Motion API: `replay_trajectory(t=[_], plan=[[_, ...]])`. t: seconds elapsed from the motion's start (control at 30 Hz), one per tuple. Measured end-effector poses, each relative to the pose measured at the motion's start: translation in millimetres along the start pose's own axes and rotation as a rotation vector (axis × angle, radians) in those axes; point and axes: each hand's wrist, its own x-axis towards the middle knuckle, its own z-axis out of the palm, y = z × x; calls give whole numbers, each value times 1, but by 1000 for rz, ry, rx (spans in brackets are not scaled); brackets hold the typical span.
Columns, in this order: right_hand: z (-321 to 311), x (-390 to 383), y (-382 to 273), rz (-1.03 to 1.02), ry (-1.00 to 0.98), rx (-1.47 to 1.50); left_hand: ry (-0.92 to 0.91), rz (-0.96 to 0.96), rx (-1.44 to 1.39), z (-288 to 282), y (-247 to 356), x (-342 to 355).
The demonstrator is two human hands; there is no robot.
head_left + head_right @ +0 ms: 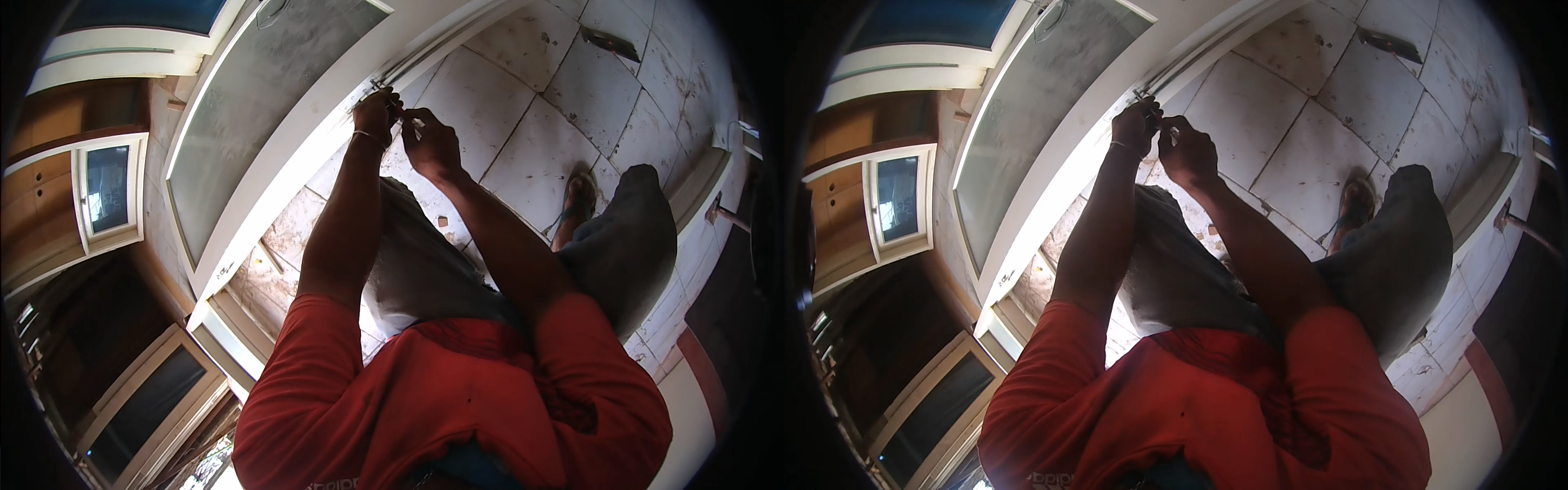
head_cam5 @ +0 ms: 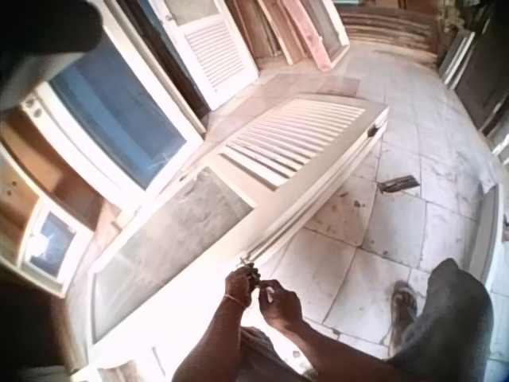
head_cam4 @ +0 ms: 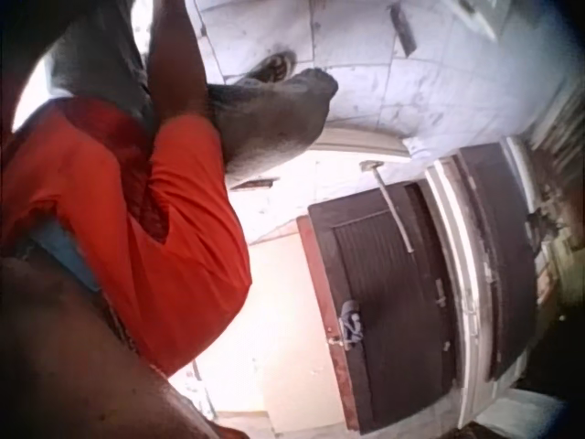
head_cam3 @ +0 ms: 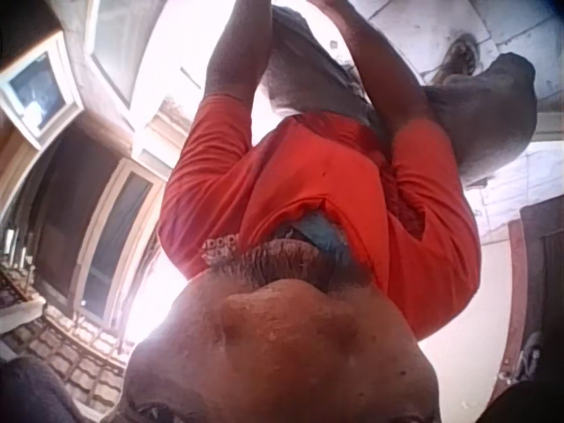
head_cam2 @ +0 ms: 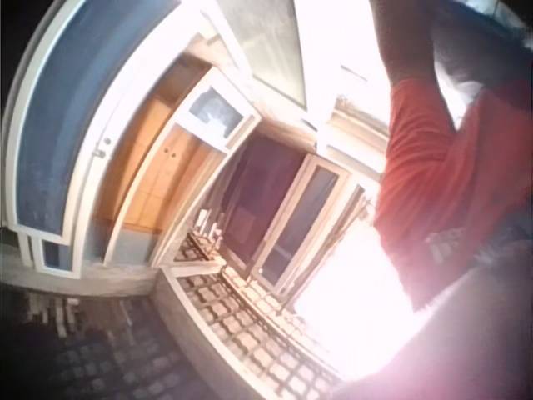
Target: The person repairs a wooden door by removing a latch with a screwdriver and pliers, and then using a screwdriver to re-secure hardware onto the door frame while sitting on the floor.
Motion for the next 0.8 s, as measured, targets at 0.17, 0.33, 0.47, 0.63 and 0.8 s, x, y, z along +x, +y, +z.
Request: replay_trajectory(t=[0.17, 0.33, 0.47, 0.63, 0.8], plan=[[-21, 11, 7, 823, -415, 1502, 113, 42, 42, -6, -5, 10], [0, 10, 20, -191, 53, 127, 86, 2, 34, 18, -4, -5], [-13, 11, -12, 593, -289, 670, 98, 66, 65, -10, -5, 6], [-22, 10, -1, 678, -291, 798, 143, 47, 111, 16, -7, -1], [3, 1, 14, -68, -8, 105, 87, 53, 34, 2, -11, 3]])
